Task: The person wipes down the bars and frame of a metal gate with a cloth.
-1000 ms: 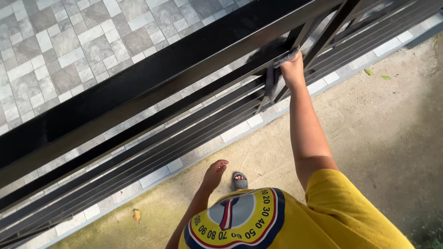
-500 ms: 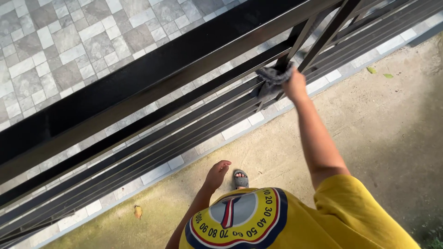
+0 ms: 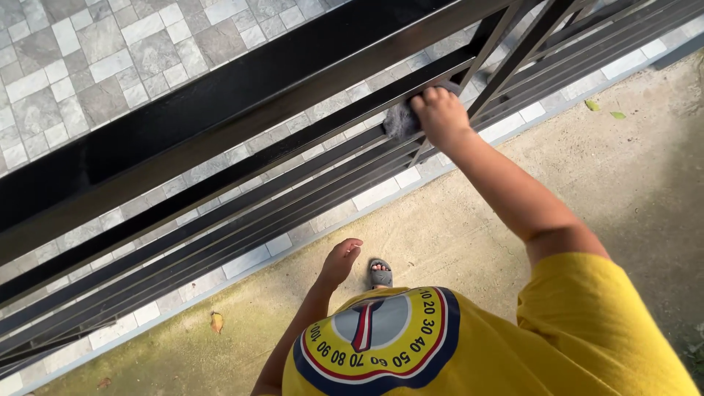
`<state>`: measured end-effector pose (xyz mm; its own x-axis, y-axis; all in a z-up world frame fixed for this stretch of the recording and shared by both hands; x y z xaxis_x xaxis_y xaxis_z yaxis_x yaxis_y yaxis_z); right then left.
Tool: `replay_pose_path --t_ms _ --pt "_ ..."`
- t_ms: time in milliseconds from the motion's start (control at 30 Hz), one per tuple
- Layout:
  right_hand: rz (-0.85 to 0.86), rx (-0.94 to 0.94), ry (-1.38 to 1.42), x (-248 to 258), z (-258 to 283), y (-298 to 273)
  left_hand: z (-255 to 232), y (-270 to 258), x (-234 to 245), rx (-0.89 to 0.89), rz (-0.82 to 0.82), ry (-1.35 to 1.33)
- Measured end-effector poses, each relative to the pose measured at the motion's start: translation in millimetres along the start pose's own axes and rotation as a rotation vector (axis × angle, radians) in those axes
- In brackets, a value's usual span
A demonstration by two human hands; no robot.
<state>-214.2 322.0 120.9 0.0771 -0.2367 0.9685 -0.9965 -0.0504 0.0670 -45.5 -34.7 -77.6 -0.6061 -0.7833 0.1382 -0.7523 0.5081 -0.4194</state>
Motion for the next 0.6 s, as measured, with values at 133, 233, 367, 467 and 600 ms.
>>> replay_pose_path --t_ms 133,233,367,467,600 --pt "0.385 0.09 -0.136 83 36 19 1 -13 3 0.052 -0.032 0.033" --pt "0.748 0.107 0.145 62 64 30 7 -23 9 0.035 -0.068 0.052" --pt "0.635 0.466 0.365 50 204 45 30 -44 14 0.042 -0.125 0.009" --pt "0.49 0.52 0.281 84 302 42 44 -40 18 0.02 -0.177 0.051" --pt "-0.091 0.453 0.35 80 334 28 38 -28 10 -0.044 -0.193 0.033"
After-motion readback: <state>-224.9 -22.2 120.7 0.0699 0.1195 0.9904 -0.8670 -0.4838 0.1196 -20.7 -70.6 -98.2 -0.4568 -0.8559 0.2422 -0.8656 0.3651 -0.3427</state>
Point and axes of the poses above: each hand's wrist, its own y-axis towards the middle knuckle, its own x-axis out of the back of the hand, z = x × y, the point moved 6 cm from there along y, towards the middle knuckle, and after that the axes turned 3 degrees about -y, right-handed, at the moved point
